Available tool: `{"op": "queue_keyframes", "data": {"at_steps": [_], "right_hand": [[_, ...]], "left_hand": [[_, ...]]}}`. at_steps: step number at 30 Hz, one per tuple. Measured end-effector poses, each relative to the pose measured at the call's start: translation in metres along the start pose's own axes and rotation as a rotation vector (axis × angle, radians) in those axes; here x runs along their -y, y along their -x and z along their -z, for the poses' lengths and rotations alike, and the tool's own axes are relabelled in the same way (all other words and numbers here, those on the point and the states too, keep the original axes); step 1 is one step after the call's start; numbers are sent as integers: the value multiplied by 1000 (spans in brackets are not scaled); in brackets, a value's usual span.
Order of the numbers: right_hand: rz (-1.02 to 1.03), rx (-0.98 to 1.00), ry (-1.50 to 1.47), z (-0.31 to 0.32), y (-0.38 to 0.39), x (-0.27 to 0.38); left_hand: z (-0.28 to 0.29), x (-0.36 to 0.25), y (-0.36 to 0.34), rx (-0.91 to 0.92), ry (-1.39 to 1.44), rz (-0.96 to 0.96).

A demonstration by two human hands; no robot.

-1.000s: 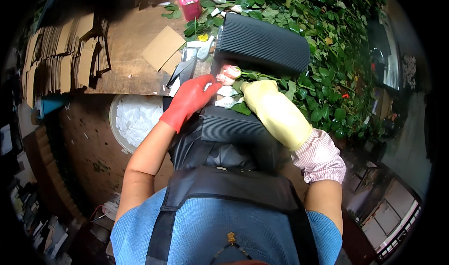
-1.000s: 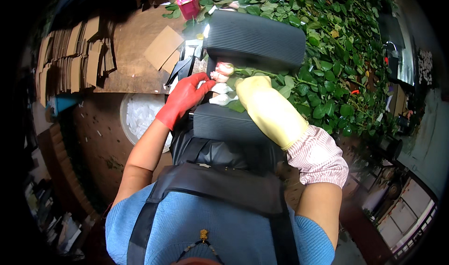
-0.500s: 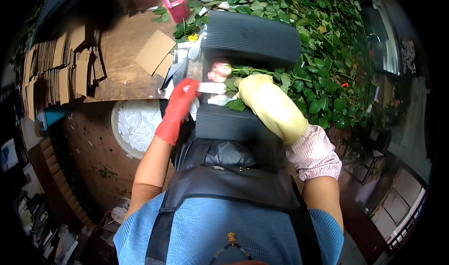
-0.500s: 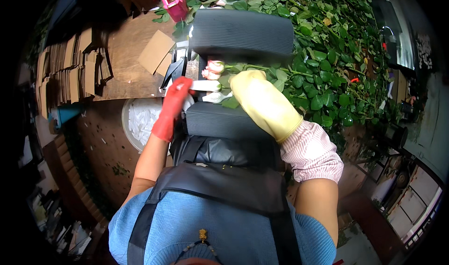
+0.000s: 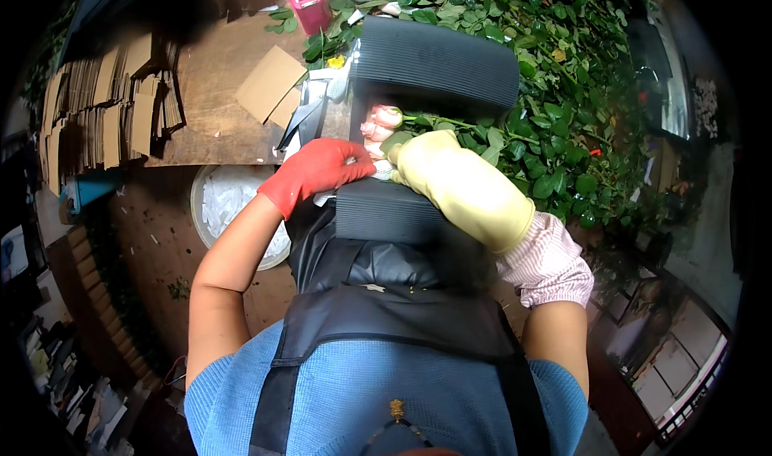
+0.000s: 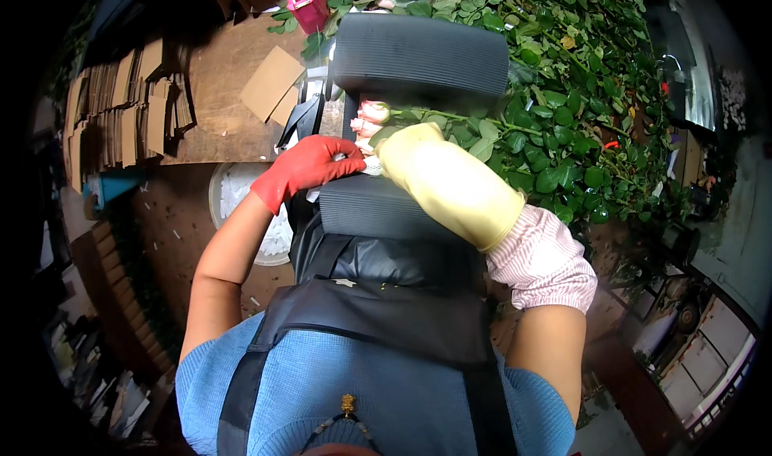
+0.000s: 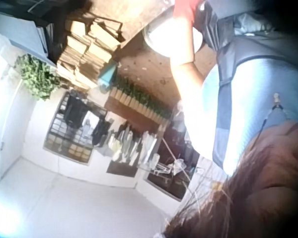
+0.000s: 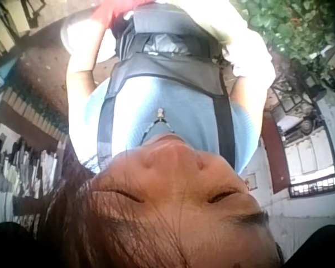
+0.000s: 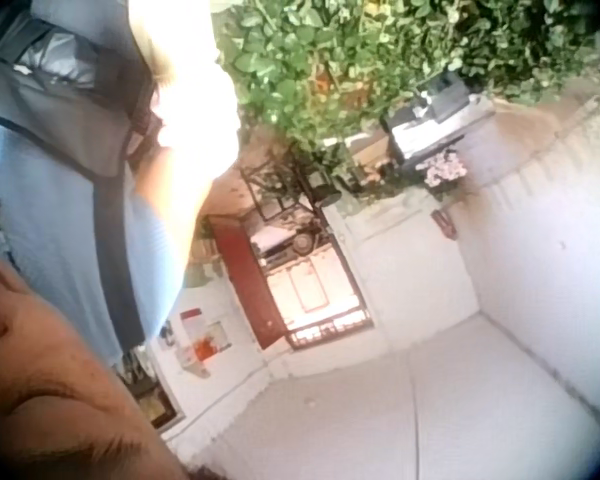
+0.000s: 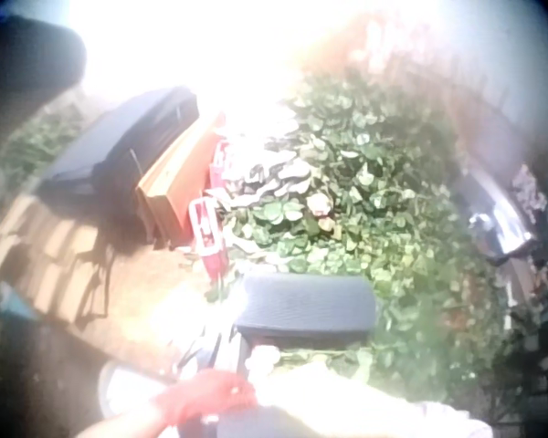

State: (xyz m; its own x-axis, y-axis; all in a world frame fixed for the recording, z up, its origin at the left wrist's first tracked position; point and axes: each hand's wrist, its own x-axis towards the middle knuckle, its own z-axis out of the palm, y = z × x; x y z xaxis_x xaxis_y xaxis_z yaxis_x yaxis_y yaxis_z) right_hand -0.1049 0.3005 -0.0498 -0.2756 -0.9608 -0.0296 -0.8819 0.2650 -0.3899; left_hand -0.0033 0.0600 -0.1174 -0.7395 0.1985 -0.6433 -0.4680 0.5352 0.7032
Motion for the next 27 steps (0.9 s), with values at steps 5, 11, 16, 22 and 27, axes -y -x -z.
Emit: {"op": "queue_keyframes", "data": {"at_steps": [5, 11, 16, 22, 27], "right_hand": [[32, 196, -60, 5, -6, -9], [-80, 282, 10, 16, -19, 6], [-85, 217, -3, 19, -17, 15], [-87, 697, 135, 17, -51, 15], [23, 736, 139, 14, -63, 11]], "left_hand": [[-7, 25, -11, -77, 147, -155], [-37, 39, -5, -134, 727, 11], [-5, 81, 51, -386, 1141, -14], [8, 162, 143, -210, -768, 760], [-14, 107, 85, -468, -306, 250]]}}
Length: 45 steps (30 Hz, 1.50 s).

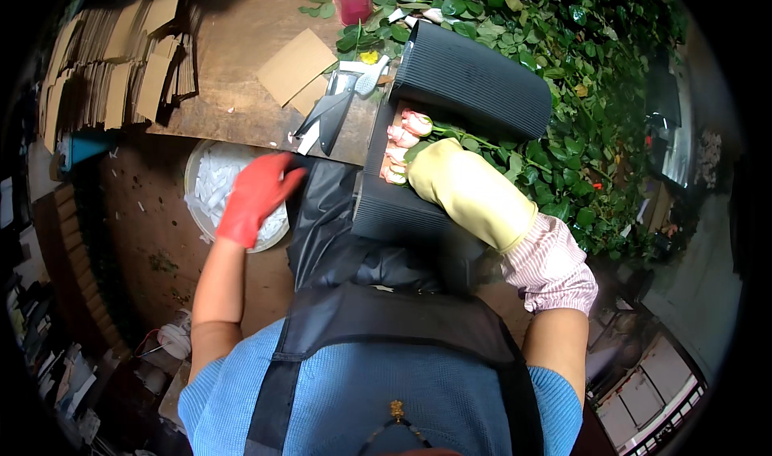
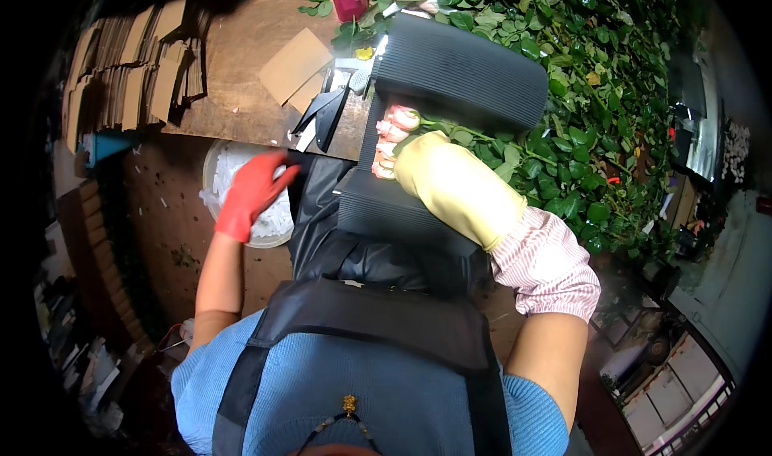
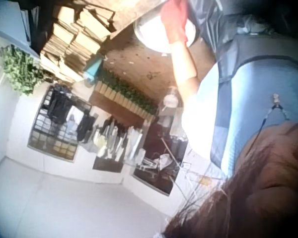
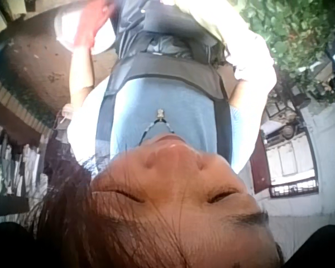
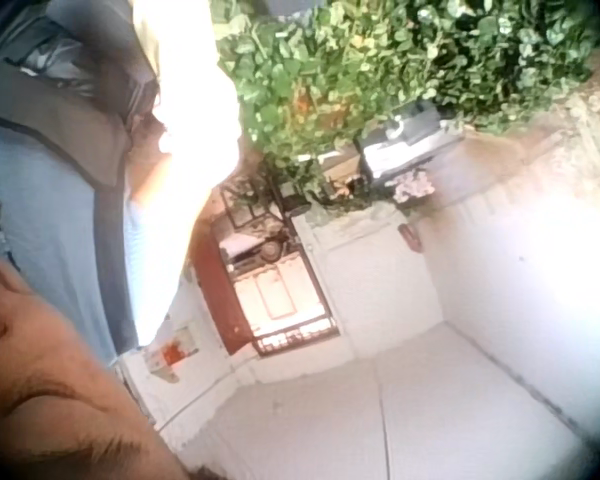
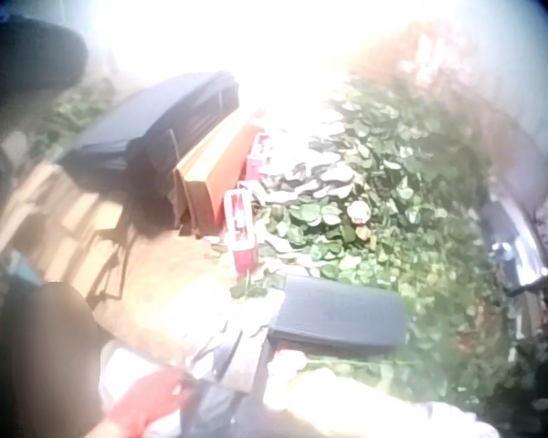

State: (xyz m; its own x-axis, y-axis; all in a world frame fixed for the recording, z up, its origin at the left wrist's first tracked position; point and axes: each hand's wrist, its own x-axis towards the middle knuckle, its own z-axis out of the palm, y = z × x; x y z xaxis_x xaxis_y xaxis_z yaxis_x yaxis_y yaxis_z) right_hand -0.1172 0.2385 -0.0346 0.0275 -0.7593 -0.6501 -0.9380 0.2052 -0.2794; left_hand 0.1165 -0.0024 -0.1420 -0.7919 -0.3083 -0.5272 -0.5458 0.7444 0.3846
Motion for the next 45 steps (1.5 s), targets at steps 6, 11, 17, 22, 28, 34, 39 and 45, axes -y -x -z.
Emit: {"op": "queue_keyframes", "data": {"at_steps": [6, 11, 17, 22, 28, 34, 39, 45], "right_hand": [[-74, -104, -158, -12, 5, -12], [-288, 167, -286, -2, 4, -12], [-707, -77, -961, -14, -5, -10], [-870, -18, -1145, -34, -36, -16], [-306, 37, -245, -22, -10, -15], [-449, -215, -176, -29, -10, -21], [-378, -260, -110, -58, -36, -35], [-365, -177, -62, -46, -39, -29]], "left_hand": [[-26, -105, -74, 62, 582, -453], [-36, -91, -93, 63, 448, -527], [-38, -92, -94, 130, 369, -514], [-29, -100, -92, 122, 322, -539], [-38, -115, -91, 34, 515, -317], [-50, -111, -89, -37, 510, -373], [-60, -107, -92, -136, 491, -446], [-53, -111, -98, -81, 465, -366]]}}
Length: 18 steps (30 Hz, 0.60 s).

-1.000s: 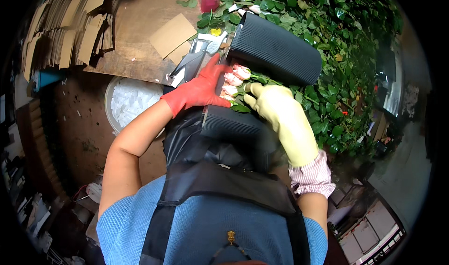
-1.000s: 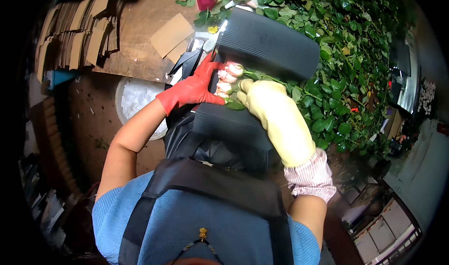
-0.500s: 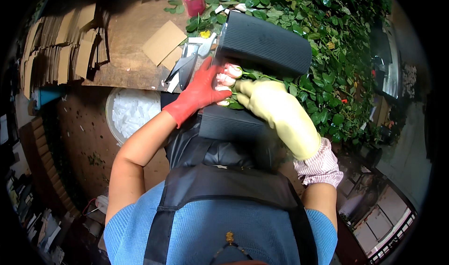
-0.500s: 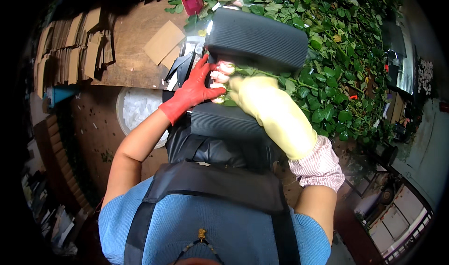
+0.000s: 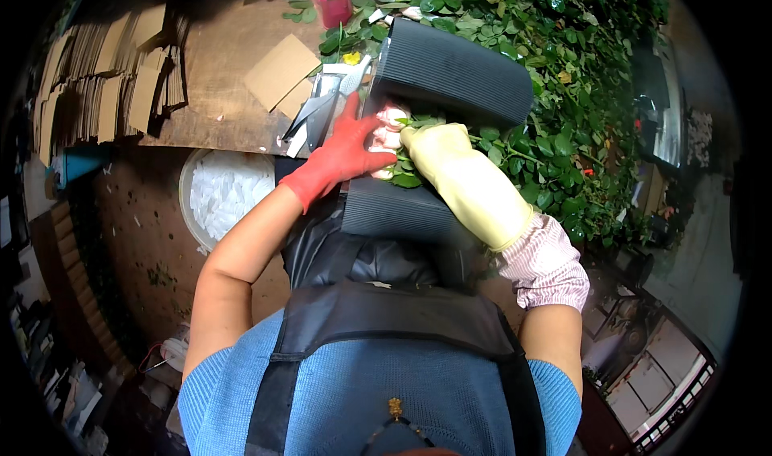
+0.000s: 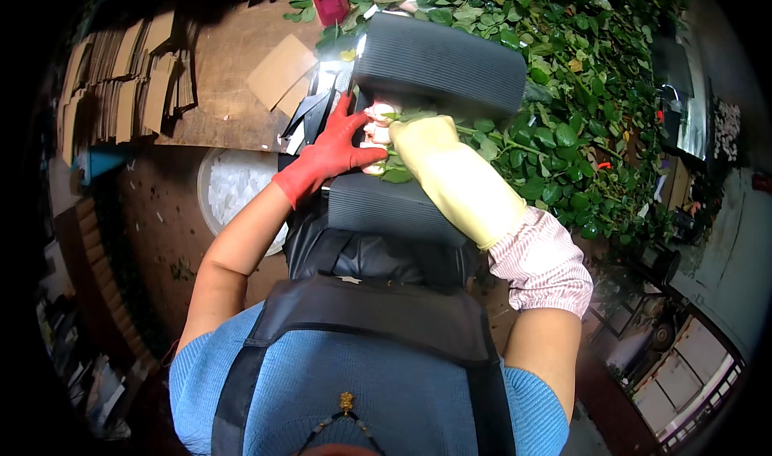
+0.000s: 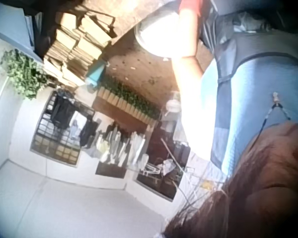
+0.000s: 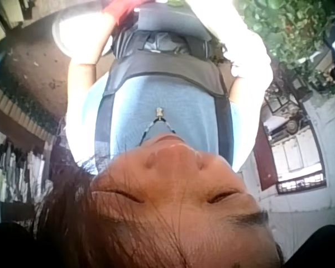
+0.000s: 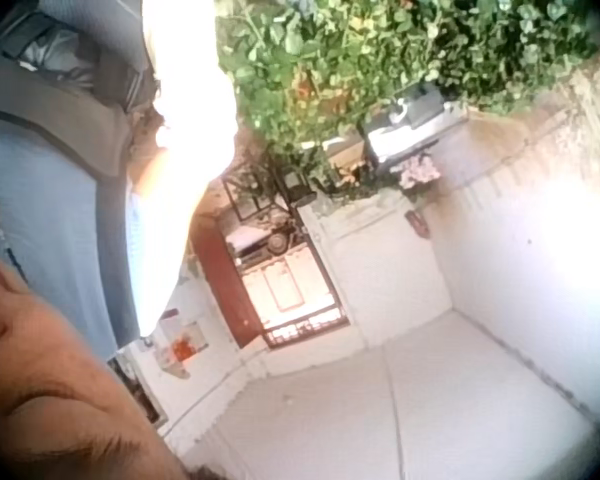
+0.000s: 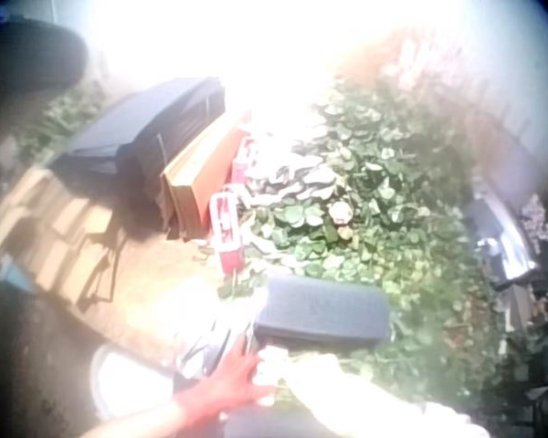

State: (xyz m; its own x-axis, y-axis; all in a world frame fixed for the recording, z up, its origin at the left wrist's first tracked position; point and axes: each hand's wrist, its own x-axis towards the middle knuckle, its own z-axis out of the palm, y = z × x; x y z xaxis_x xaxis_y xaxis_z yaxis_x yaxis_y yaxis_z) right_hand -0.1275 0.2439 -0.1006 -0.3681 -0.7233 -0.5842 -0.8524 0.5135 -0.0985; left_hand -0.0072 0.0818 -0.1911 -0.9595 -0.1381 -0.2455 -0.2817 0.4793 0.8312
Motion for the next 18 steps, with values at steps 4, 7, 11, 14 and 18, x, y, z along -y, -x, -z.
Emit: {"op": "queue_keyframes", "data": {"at_steps": [4, 7, 11, 14, 18], "right_hand": [[-58, 77, -40, 22, 17, 7], [-180, 14, -121, 26, 32, 0], [-203, -144, -138, 12, 16, -13], [-144, -244, -64, -9, -9, -18], [-64, -431, -75, -34, -13, -22]], "left_hand": [[-5, -8, -5, -121, 89, 29], [-9, -7, -3, -183, 106, -25], [-11, -1, -1, -193, 141, -69], [-13, 3, -2, -178, 96, -68], [-15, 3, -5, -203, 164, -32]]}}
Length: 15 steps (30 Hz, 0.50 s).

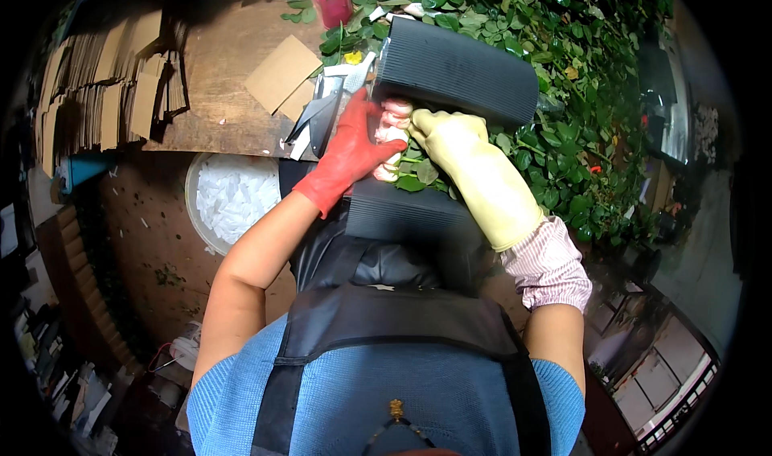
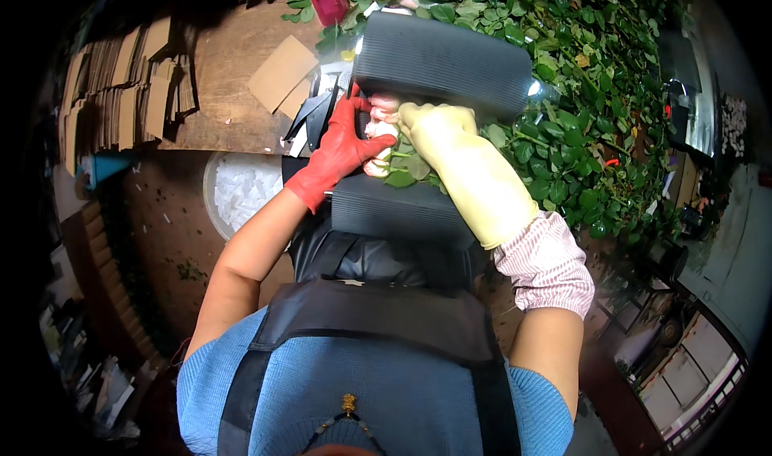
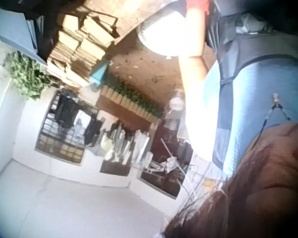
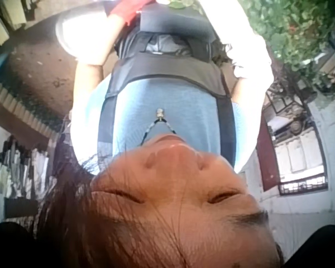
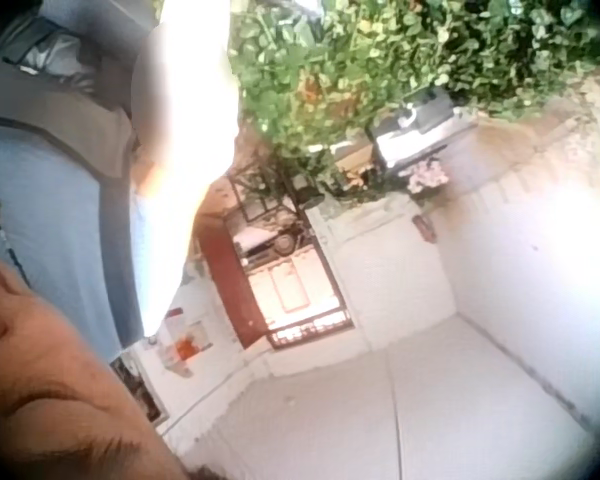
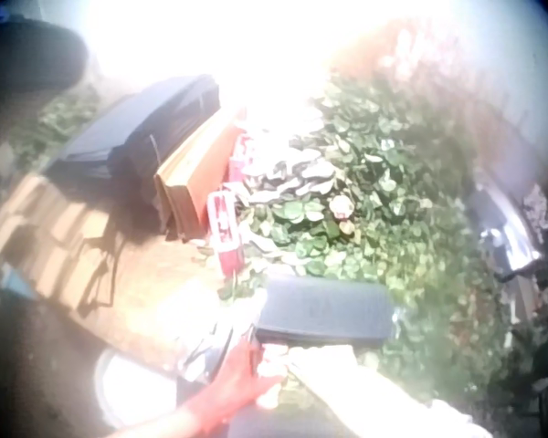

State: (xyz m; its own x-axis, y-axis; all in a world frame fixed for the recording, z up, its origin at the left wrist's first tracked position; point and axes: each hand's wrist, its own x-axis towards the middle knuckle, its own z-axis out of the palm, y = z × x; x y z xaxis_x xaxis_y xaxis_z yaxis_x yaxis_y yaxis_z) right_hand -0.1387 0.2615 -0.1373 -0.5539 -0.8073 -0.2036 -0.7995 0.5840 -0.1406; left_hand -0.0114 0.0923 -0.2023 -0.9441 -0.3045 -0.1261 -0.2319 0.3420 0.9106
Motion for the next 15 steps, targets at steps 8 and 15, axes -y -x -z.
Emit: {"op": "queue_keyframes", "data": {"at_steps": [8, 15], "right_hand": [[-4, 102, 68, 15, -1, 14], [-111, 54, -486, 62, 30, 9]], "left_hand": [[9, -29, -13, 92, 163, 189], [1, -46, -6, -59, 364, 139]]}}
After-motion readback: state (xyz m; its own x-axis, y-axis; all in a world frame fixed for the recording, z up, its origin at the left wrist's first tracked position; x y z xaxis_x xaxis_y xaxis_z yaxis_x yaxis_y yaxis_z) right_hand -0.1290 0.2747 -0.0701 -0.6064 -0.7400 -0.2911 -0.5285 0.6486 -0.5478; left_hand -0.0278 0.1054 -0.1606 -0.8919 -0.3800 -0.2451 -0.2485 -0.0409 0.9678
